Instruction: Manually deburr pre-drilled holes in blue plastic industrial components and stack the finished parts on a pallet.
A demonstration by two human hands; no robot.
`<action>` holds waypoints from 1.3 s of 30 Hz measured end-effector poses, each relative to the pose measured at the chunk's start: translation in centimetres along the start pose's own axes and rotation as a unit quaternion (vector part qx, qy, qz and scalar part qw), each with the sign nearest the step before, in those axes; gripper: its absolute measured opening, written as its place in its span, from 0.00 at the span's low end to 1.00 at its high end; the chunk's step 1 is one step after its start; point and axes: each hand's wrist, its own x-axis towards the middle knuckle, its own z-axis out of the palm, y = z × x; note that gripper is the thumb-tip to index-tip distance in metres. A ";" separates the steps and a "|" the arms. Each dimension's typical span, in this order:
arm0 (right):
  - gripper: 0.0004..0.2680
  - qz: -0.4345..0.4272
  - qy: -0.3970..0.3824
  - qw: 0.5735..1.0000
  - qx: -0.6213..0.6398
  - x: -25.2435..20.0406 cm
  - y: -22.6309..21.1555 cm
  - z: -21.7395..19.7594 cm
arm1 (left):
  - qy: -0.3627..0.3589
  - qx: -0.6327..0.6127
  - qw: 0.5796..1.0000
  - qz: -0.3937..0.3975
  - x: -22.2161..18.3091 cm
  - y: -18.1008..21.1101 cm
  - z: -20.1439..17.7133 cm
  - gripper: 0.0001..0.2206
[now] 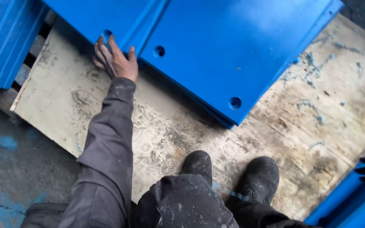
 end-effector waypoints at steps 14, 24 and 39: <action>0.13 -0.005 -0.099 0.993 -0.059 -4.8 -32.8 16.4 | -0.171 0.225 0.918 0.277 4.8 -2.7 1.8 0.23; 0.14 0.031 -0.146 0.988 -0.047 -2.8 -36.2 17.7 | -0.161 -0.222 0.914 0.300 -12.0 19.0 0.9 0.18; 0.15 -0.297 -0.200 0.754 -0.550 0.8 -44.0 17.6 | -0.247 -0.050 0.910 0.330 -21.9 18.5 -5.9 0.34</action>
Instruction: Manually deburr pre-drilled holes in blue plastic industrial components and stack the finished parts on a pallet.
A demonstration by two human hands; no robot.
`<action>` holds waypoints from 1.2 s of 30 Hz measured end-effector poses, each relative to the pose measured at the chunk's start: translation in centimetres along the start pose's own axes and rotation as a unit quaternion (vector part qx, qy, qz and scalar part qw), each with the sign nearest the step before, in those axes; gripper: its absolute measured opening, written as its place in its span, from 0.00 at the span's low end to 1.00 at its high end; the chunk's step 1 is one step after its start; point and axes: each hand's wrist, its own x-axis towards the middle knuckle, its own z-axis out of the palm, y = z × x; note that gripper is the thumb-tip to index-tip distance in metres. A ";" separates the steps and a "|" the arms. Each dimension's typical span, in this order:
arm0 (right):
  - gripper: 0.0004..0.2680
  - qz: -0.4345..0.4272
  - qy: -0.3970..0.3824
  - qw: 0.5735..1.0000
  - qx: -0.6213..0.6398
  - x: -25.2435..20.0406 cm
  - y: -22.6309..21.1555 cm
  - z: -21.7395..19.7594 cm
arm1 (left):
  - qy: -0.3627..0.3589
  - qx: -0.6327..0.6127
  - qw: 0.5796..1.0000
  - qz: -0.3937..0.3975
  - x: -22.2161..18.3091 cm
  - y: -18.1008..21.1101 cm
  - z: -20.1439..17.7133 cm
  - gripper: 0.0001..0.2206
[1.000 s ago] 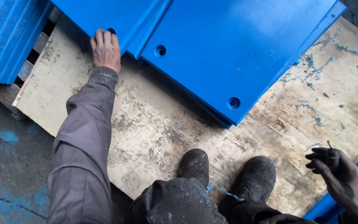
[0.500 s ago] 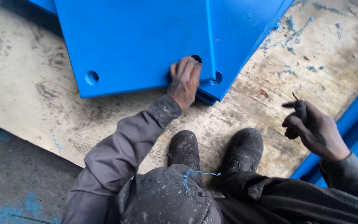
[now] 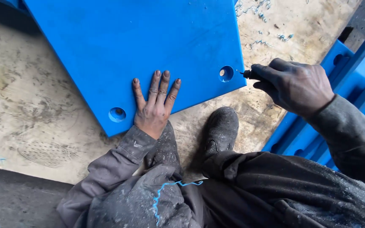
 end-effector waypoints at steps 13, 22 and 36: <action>0.09 -0.114 -0.018 0.951 -0.287 5.6 0.2 -1.9 | 0.008 0.031 0.999 -0.008 3.5 -0.9 0.8 0.36; 0.06 -0.175 -0.038 0.927 -0.330 7.2 1.0 -1.0 | 0.002 0.019 1.000 0.005 4.7 -1.8 0.5 0.36; 0.09 -0.125 -0.102 0.963 -0.218 7.6 4.4 0.4 | -0.006 -0.007 1.000 -0.003 4.3 -1.6 0.3 0.37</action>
